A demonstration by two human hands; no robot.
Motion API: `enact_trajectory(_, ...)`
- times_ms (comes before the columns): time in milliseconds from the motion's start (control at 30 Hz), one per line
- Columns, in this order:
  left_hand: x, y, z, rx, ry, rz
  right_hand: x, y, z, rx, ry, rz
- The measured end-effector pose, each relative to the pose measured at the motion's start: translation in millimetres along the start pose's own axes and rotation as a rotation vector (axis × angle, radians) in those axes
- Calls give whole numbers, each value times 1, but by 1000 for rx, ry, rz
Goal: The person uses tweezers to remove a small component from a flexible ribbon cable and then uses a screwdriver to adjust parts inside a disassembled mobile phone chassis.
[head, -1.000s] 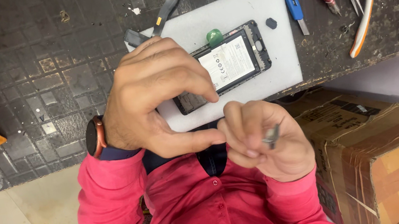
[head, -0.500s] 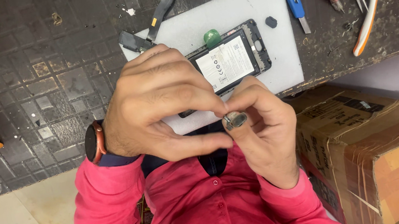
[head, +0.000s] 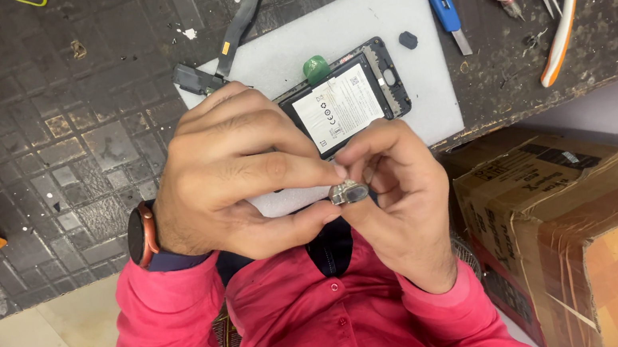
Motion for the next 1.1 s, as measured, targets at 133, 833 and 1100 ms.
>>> enact_trajectory(133, 2, 2, -1, -42, -38, 8, 1, 3, 5, 20, -13, -1)
enact_trajectory(833, 2, 6, -4, -21, -113, -80, 4, 4, 1, 664, -394, 180)
enact_trajectory(1100, 1, 5, -4, -16, -122, -89, 6, -4, 7, 613, -407, 226)
Point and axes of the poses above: each hand's wrist, its own x-axis away from the middle knuckle, its own y-axis out of the palm, z = x × y, the point moved 1 cm from there along -x, towards the middle knuckle, and after that the axes turned 7 degrees about -z, right-handed, at the moved point
